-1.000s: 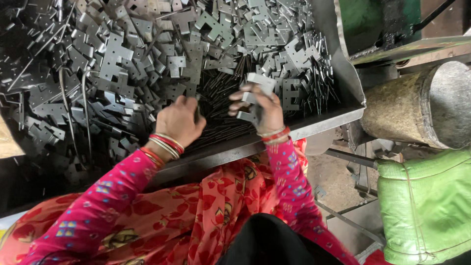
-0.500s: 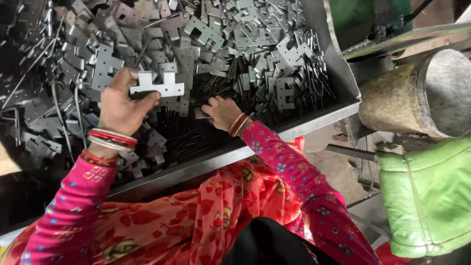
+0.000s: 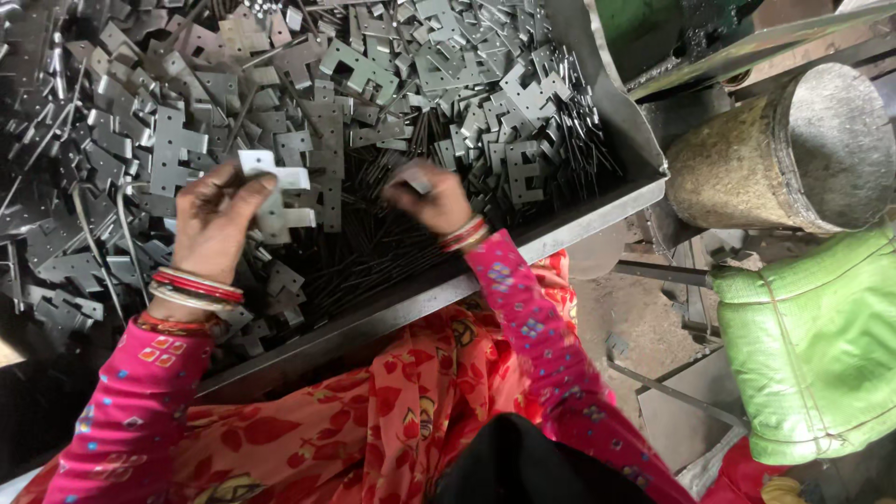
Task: The person sits on the floor and sorts small metal brackets from a large pile in a metal tray. They pick up the parts by hand, inspect them, and place them back into the tray, occasionally moving the pile to access more items.
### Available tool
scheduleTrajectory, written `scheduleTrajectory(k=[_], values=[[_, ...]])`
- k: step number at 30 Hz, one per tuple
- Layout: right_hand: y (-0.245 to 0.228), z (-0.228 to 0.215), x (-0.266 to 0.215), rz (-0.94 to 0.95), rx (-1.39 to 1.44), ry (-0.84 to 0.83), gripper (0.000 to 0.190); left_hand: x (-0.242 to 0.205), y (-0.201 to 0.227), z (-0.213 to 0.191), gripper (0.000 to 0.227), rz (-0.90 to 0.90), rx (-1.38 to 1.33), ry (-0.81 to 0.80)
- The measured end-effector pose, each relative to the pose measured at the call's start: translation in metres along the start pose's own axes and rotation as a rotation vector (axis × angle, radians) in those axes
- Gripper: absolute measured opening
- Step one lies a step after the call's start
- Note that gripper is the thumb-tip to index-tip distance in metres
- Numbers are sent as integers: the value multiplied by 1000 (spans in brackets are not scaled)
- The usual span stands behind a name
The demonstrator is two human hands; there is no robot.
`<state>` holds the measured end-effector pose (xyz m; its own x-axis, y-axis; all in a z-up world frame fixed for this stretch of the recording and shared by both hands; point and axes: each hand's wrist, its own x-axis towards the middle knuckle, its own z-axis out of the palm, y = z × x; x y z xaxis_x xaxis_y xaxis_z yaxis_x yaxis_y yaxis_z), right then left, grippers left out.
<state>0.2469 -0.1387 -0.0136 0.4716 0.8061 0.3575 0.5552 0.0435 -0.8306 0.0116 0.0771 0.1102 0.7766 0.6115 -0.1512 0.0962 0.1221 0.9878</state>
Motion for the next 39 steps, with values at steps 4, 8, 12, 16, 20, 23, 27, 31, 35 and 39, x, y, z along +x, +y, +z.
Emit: scheduleTrajectory(k=[4,8,12,16,20,23,27,31,35,39], values=[[-2,-29,-7,434,776,413,23,-4,11,-1,18,-130,-378,-22],[-2,-32,-17,591,1371,271,33,-6,7,13,22,-62,-118,-34],[-23,33,-29,973,1343,76,47,-16,-13,49,28,88,359,-58],[-58,97,-33,704,747,91,72,-37,-36,71,64,369,901,-164],[-73,56,-37,653,650,-176,80,-35,-34,42,35,96,824,-47],[-57,3,-35,410,-501,-338,53,-28,-19,23,41,264,719,-40],[-5,-47,-32,365,-1044,-601,28,-31,2,30,40,508,754,-67],[28,-54,-31,376,-1037,-712,23,-31,9,34,36,418,943,-34],[18,-61,-30,236,-869,-667,36,-28,10,25,39,583,987,70],[-12,-50,-23,264,-590,-299,28,-14,22,-23,47,489,1318,256]])
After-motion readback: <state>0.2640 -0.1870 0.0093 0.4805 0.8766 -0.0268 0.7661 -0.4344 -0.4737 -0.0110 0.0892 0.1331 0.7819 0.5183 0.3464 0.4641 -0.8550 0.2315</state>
